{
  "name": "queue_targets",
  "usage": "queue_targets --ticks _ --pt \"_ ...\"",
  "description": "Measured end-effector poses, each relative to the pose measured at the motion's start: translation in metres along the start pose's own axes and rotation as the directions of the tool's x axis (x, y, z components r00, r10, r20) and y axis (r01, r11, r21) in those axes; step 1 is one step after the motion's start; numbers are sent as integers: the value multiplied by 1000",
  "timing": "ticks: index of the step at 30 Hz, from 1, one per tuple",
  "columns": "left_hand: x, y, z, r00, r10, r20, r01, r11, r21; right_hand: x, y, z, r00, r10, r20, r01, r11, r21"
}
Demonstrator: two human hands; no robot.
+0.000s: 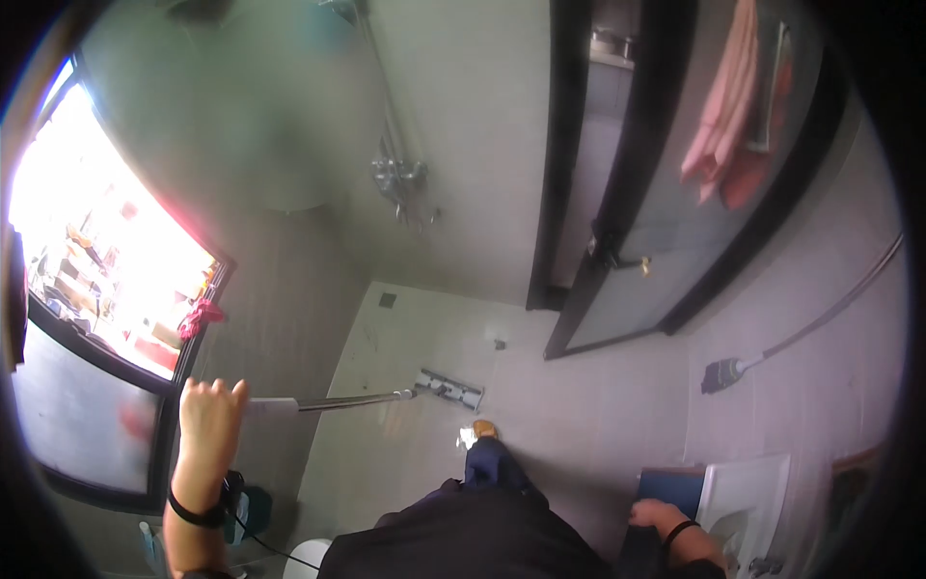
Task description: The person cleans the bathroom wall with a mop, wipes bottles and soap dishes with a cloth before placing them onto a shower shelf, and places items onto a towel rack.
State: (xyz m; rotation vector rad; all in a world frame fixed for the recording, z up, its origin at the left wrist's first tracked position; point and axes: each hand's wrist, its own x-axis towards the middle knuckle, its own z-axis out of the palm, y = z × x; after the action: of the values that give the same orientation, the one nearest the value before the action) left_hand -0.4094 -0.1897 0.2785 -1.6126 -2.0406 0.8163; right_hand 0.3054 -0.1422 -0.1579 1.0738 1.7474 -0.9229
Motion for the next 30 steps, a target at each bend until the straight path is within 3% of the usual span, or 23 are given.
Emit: queue_targets --ticks 1,2,3,5,8,10,11,12,13,14,15,16,17,18,19,20,22,24,25,28,30 --pt "26 -3 -7 996 57 -63 -59 998 -33 -2 -25 -55 987 78 -139 -65 993 93" --pt "52 -6 -12 985 116 -125 -124 990 -59 -14 -56 -111 866 91 -492 -2 984 179" --pt "80 -9 -17 960 174 -220 -189 981 -51 -15 -86 -173 783 175 -597 -104 983 152" --pt "138 -16 -22 875 244 -417 -272 962 -8 -7 -119 -281 451 49 -891 18 998 64" --pt "206 -24 -28 760 225 -609 -266 964 24 4 -148 -421 -17 -63 -998 -148 987 -60" --pt "236 -30 -24 812 103 -574 -319 903 -289 15 -146 -485 -175 -41 -984 -194 981 -7" --pt "249 -35 -20 840 40 -542 -322 840 -437 21 -141 -505 -130 94 -987 -130 985 111" --pt "264 -41 -11 791 -98 -603 -315 781 -540 28 -139 -524 -79 226 -971 -71 970 231" --pt "280 -47 3 730 -239 -641 -321 707 -630 33 -140 -534 -96 278 -956 -76 955 286" --pt "291 -52 15 657 -380 -651 -337 624 -705 50 -127 -536 -147 231 -962 -58 969 241" --pt "298 -55 19 511 -399 -762 -245 782 -573 61 -121 -535 -200 211 -957 -62 972 228" --pt "308 -53 28 521 -579 -627 -352 523 -776 72 -118 -531 -253 196 -947 -66 973 219" --pt "321 -46 42 554 -704 -444 -441 204 -874 83 -112 -523 -160 280 -946 1 959 284" --pt "334 -40 60 609 -758 -233 -499 -139 -855 91 -105 -513 -62 360 -931 58 932 357" --pt "344 -35 82 743 -657 -127 -470 -377 -798 97 -99 -509 -135 275 -952 34 961 273" --pt "359 -25 103 823 -567 -36 -389 -516 -763 97 -95 -511 -108 321 -941 -21 946 325" --pt "380 -16 131 871 -490 30 -324 -618 -716 103 -87 -505 -161 309 -937 -46 946 320" --pt "405 -29 137 815 -577 56 -363 -584 -726 104 -86 -497 -196 306 -932 -34 947 319" --pt "418 -38 138 780 -621 74 -382 -566 -731 101 -91 -491 -171 385 -907 24 922 387" --pt "466 -79 147 699 -707 109 -400 -512 -760 95 -120 -470 -206 504 -839 -46 851 523" --pt "500 -102 147 656 -742 139 -399 -497 -770 90 -143 -460 -318 471 -823 -170 825 538"
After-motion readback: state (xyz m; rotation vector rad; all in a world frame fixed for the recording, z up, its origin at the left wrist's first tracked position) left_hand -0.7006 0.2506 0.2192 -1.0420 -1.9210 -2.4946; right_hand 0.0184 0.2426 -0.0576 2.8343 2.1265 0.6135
